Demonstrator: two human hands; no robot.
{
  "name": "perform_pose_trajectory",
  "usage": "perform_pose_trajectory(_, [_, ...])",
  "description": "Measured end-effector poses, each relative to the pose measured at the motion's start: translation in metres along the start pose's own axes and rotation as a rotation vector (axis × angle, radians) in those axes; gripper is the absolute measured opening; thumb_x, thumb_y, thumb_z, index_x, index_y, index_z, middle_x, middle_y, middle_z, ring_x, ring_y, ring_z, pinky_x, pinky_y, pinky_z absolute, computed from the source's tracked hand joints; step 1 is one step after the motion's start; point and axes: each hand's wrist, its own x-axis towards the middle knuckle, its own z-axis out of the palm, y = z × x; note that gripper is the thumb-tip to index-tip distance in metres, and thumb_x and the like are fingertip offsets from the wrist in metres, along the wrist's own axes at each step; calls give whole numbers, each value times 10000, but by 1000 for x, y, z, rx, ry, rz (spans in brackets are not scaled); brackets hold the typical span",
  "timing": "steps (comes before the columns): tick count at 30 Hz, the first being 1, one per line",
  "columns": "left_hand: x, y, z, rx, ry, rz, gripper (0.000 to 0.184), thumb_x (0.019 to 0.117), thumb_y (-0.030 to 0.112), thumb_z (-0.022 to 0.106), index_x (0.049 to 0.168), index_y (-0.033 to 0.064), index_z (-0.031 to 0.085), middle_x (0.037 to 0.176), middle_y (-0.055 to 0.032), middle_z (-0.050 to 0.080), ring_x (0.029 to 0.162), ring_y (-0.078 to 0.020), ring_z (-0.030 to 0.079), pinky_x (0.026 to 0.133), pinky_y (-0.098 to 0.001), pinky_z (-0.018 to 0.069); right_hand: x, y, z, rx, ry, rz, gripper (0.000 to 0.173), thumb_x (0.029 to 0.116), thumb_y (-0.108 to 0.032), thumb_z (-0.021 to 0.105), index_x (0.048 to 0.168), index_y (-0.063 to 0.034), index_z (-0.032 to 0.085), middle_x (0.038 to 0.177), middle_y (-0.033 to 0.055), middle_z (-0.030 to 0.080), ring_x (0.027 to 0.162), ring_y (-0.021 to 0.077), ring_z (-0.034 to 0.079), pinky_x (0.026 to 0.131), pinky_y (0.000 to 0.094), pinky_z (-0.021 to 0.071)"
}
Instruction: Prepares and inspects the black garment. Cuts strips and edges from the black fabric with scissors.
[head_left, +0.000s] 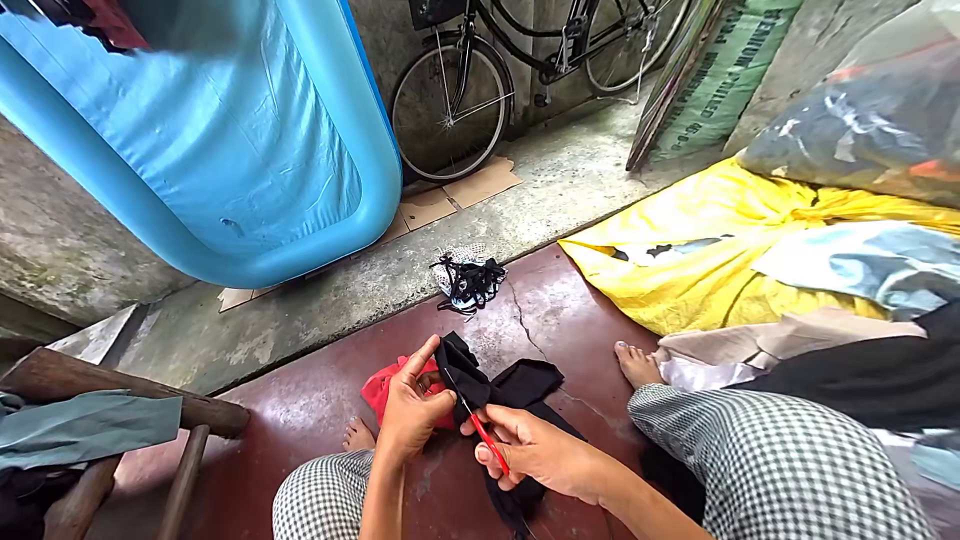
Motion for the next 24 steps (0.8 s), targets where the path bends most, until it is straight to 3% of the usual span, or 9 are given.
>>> perform_pose_trajectory(6, [-1, -1, 3, 44, -30, -3, 879, 718, -106, 733, 1530, 131, 491, 1442, -117, 577, 1124, -296, 669, 900, -449, 604, 5, 4, -11, -96, -20, 14, 552, 939, -450, 708, 1369, -148, 540, 946, 19, 658, 808, 120, 641, 715, 310, 544])
perform_pose_trajectory(11, [0, -3, -1, 145, -14, 10, 822, 686, -69, 741, 1468, 115, 567, 1480, -58, 553, 1202, -261, 634, 918, -432, 600, 6, 6, -10, -117, -39, 4, 524, 943, -447, 703, 1350, -156, 552, 902, 11, 639, 752, 103, 608, 670, 286, 516])
perform_pose_trajectory(14, [-1, -3, -2, 140, -12, 17, 812, 687, -67, 741, 1463, 106, 571, 1473, -65, 558, 1206, -264, 631, 928, -433, 596, 6, 5, -7, -85, -43, 22, 511, 948, -431, 700, 1356, -162, 550, 969, 21, 656, 821, 123, 641, 707, 314, 548])
perform_pose_trajectory(17, [-1, -2, -1, 47, -36, 27, 843, 709, -93, 722, 1506, 89, 514, 1436, -127, 580, 1174, -296, 646, 937, -455, 587, 5, 3, -5, -21, -60, 19, 484, 965, -386, 685, 1369, -162, 538, 1013, 23, 664, 888, 142, 671, 757, 345, 582])
perform_pose_trajectory(24, [0, -1, 2, -36, -38, 7, 860, 733, -125, 696, 1533, 105, 480, 1409, -161, 597, 1099, -300, 675, 902, -440, 593, 5, 3, 1, 70, -41, -3, 495, 966, -370, 682, 1379, -141, 530, 998, 29, 680, 866, 149, 684, 763, 343, 590])
